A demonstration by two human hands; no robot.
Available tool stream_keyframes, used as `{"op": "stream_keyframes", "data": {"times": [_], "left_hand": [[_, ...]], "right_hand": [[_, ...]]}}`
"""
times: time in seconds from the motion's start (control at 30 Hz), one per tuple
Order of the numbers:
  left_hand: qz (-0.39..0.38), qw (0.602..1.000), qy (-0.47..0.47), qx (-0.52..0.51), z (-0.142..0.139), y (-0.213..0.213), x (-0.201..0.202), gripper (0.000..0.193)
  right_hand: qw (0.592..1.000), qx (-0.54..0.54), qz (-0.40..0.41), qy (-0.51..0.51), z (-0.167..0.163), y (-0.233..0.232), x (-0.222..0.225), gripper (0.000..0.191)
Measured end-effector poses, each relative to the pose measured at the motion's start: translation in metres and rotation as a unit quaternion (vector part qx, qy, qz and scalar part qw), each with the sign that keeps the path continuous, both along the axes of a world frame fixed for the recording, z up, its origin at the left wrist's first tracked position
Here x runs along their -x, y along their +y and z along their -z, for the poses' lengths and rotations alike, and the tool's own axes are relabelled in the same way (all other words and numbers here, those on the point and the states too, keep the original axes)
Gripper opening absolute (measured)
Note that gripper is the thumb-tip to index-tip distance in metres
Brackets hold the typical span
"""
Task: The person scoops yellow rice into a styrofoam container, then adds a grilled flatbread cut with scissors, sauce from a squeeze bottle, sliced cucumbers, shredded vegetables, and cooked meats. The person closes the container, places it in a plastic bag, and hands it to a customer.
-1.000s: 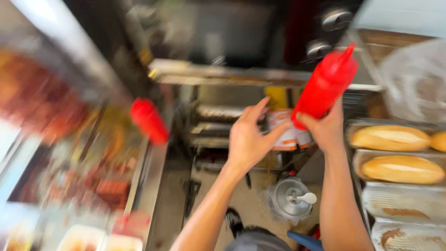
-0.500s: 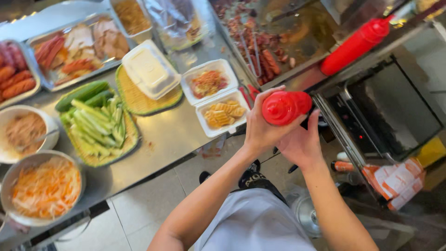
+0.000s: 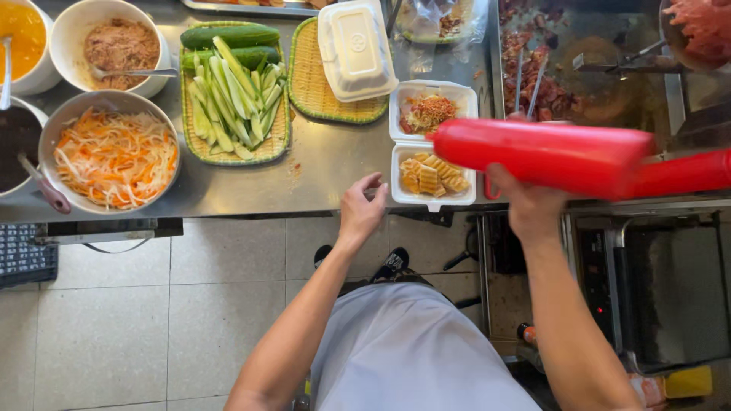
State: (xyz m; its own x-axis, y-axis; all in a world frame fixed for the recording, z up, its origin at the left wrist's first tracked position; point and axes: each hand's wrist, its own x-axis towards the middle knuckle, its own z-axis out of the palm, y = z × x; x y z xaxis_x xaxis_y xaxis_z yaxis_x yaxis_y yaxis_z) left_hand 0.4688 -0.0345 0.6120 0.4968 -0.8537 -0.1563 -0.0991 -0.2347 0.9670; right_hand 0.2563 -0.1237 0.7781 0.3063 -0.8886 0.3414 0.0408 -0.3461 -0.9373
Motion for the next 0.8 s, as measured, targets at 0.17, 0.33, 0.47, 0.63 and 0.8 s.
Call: {"op": "stream_keyframes", "data": {"times": [0.17,0.33,0.47,0.63,0.8], "left_hand": [[0.011,0.987,0.137,-0.081,0.004,0.002,0.013,0.038],[0.002,0.97,0.237,-0.045,0.012,-0.003,0.019,0.036],[-0.006,0.954,0.298,-0.02,0.025,-0.003,0.023,0.036],[-0.013,0.947,0.318,-0.032,0.034,-0.005,0.022,0.035],[-0.015,0.941,0.336,-0.034,0.034,-0.005,0.02,0.036]], "right_hand": [[0.986,-0.04,0.03,0.161,0.042,0.004,-0.004,0.049],[0.976,-0.012,0.05,0.211,0.04,0.006,0.001,0.044],[0.975,0.023,0.033,0.221,0.035,0.007,-0.005,0.045],[0.975,0.007,0.032,0.22,0.035,0.011,-0.006,0.045],[0.97,0.021,0.009,0.242,0.039,0.009,-0.008,0.049]]}}
